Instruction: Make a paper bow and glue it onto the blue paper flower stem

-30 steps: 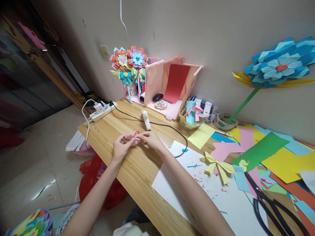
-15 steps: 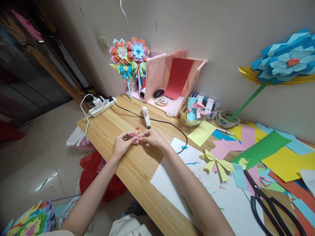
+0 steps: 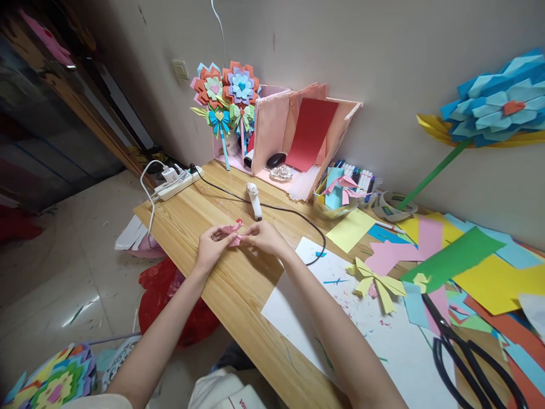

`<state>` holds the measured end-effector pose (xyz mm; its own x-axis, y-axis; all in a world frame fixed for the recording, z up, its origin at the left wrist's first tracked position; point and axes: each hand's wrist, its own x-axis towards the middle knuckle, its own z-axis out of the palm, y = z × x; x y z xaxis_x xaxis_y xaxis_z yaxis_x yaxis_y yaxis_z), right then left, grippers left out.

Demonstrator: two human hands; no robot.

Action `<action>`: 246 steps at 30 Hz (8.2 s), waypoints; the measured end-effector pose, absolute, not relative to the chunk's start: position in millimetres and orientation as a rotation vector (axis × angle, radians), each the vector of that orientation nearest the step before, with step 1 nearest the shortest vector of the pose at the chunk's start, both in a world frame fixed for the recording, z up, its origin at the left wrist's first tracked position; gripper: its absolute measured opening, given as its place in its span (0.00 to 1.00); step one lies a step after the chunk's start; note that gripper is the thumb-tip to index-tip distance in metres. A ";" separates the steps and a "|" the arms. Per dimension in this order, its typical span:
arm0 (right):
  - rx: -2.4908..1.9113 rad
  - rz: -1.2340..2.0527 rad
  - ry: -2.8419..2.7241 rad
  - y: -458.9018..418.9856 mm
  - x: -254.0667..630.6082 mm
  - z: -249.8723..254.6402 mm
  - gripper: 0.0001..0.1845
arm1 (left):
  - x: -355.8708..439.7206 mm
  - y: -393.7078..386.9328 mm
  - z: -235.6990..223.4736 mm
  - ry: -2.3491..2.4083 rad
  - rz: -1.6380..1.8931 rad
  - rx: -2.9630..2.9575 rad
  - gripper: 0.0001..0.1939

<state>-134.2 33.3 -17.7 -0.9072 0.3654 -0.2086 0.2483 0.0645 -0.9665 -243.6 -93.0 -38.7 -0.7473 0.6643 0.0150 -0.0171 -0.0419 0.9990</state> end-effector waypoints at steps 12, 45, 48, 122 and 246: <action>-0.555 2.051 -2.290 43.7 -128.9 -16.7 0.20 | -245.9 -93.6 -41.1 1.718 1.865 0.710 0.16; -0.580 2.358 -1.523 29.7 -133.1 -11.1 0.19 | -234.4 -98.5 -31.7 1.583 1.603 0.869 0.13; -0.590 2.310 -1.398 39.0 -126.9 -0.8 0.17 | -234.1 -98.5 -31.6 1.594 1.626 0.867 0.13; -1.060 1.574 -1.365 57.8 60.2 -0.6 0.18 | -103.8 0.4 -15.1 1.111 1.273 0.884 0.21; -0.934 1.560 -1.506 85.0 124.4 54.7 0.20 | -59.9 3.6 38.2 1.676 0.582 2.191 0.13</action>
<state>124.4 85.0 54.7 -0.4426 0.8967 0.0015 -0.0332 -0.0147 -0.9993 -59.9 3.6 38.2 0.2281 0.9657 0.1238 0.8349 -0.2594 0.4854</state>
